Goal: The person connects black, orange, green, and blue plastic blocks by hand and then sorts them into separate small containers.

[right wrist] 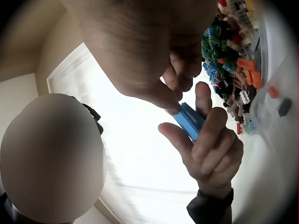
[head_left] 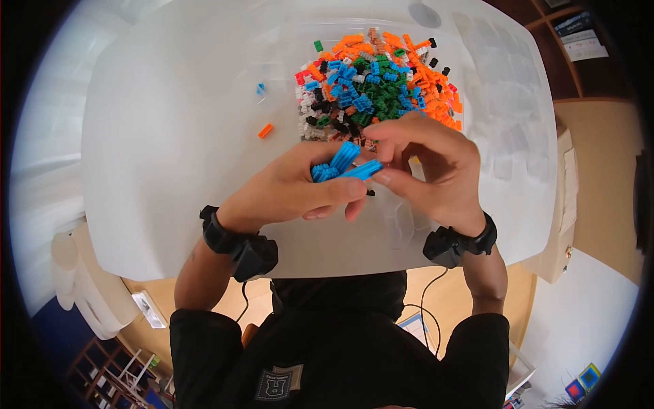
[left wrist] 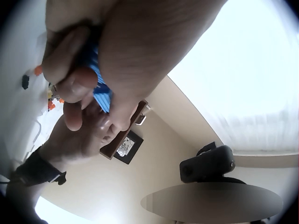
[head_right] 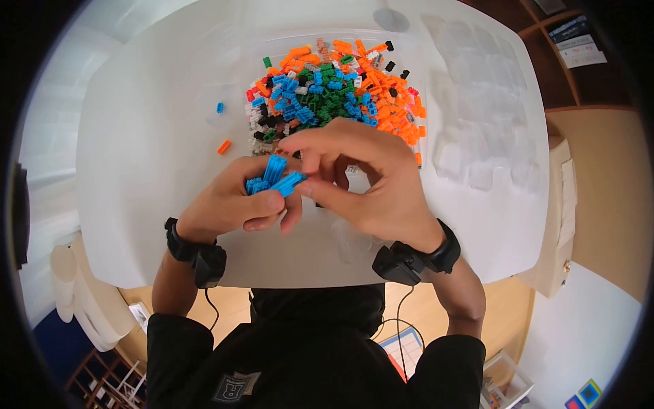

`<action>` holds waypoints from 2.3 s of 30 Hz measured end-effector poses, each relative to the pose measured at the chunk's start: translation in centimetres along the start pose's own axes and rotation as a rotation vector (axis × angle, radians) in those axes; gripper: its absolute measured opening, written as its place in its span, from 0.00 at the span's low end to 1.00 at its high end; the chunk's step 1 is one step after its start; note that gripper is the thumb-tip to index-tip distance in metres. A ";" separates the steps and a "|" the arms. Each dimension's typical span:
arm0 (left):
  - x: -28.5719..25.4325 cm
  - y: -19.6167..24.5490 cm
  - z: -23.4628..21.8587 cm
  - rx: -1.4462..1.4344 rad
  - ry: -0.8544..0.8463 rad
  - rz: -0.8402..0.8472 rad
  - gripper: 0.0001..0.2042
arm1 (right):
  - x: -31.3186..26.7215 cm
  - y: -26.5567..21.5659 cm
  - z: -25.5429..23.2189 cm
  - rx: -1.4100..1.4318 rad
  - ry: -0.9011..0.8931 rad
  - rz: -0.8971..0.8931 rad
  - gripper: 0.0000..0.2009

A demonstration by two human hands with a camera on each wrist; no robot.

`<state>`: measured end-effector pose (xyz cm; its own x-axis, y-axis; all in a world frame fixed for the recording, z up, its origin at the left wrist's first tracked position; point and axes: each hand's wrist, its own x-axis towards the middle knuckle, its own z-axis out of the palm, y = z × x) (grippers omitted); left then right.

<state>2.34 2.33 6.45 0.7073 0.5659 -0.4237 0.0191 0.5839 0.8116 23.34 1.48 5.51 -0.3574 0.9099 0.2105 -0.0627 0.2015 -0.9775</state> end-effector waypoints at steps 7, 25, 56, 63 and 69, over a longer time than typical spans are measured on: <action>0.3 -0.8 -0.5 0.393 -0.060 0.115 0.12 | 0.0 0.4 -0.3 -0.118 -0.020 -0.055 0.21; 0.3 -0.7 -0.3 0.336 -0.006 0.139 0.08 | -0.2 0.3 -0.5 -0.185 -0.087 0.065 0.18; 0.6 -1.6 0.6 0.455 0.323 0.497 0.10 | -0.1 1.2 0.6 -0.063 0.084 0.034 0.12; 0.7 -1.8 0.6 0.436 0.319 0.511 0.10 | -0.3 1.2 0.8 -0.062 0.091 0.050 0.11; 0.5 -1.4 0.6 0.493 0.311 0.508 0.10 | -0.5 1.2 0.9 0.009 0.103 0.076 0.11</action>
<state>3.06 1.41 5.35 0.4838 0.8751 0.0143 0.1097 -0.0769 0.9910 22.56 0.95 4.27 -0.2642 0.9548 0.1362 -0.0480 0.1280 -0.9906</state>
